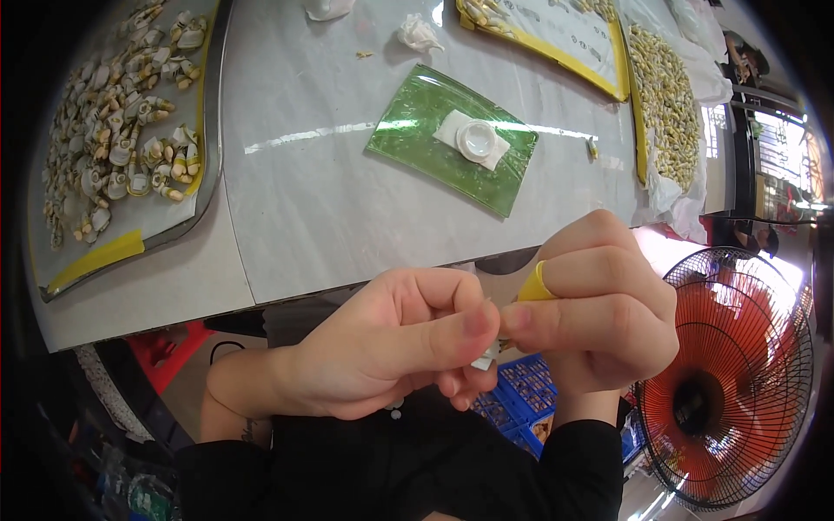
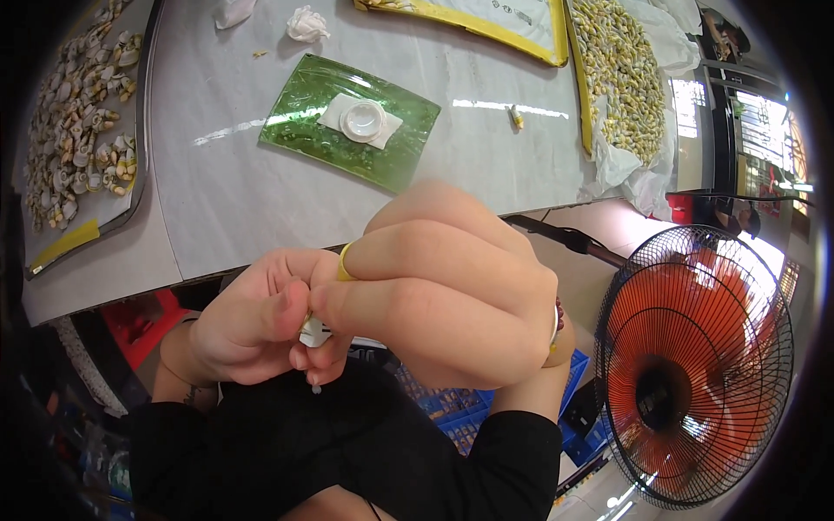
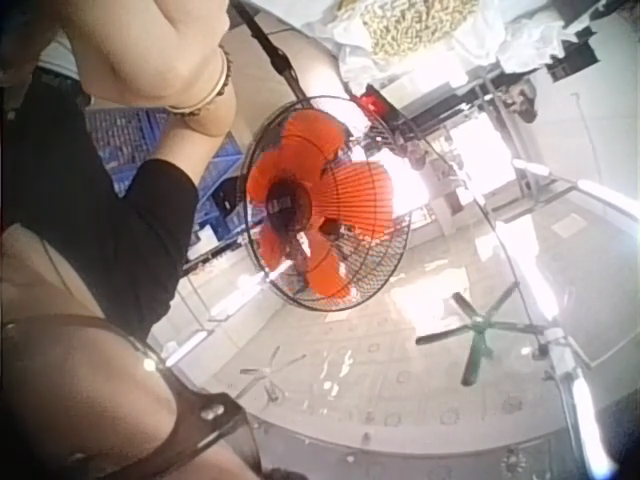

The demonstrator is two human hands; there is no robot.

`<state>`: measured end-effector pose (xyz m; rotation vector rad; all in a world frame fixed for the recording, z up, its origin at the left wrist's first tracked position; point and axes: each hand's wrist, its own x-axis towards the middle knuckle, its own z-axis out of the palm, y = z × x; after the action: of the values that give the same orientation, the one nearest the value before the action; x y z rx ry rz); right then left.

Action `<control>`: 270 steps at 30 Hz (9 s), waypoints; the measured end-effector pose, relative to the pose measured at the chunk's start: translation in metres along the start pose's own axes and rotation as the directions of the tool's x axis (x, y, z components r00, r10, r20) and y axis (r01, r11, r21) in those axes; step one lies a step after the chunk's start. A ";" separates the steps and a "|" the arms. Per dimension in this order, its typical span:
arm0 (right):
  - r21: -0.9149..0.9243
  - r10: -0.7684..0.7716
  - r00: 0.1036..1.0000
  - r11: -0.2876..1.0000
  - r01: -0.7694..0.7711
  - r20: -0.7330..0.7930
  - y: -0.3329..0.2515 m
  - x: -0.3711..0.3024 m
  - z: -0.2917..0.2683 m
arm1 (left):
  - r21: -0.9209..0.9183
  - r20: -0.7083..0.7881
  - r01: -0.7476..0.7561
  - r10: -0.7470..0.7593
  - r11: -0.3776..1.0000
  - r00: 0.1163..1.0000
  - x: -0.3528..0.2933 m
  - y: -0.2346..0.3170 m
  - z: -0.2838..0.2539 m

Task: The person assembles small toy components by applying glue from a glue dispenser and attaching the parts together by hand.

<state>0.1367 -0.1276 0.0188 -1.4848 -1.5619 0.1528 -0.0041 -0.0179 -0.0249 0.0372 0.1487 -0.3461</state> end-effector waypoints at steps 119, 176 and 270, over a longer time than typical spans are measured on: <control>0.634 0.583 0.515 0.768 -0.096 -0.628 0.044 -0.035 0.005 | 0.112 0.786 -0.646 0.330 0.755 0.522 0.023 -0.006 0.035; 0.650 0.575 0.534 0.757 -0.061 -0.620 0.054 -0.036 0.010 | 0.261 0.467 -0.757 0.608 0.600 0.642 0.016 0.002 0.016; 0.162 0.139 0.910 0.983 -0.081 -0.390 -0.008 -0.026 0.007 | 0.866 0.434 -0.495 0.613 -0.080 0.660 0.020 0.014 0.010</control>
<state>0.1214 -0.1479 0.0061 -1.3890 -1.1148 0.0208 0.0209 -0.0119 -0.0178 1.4375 -0.0324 0.5337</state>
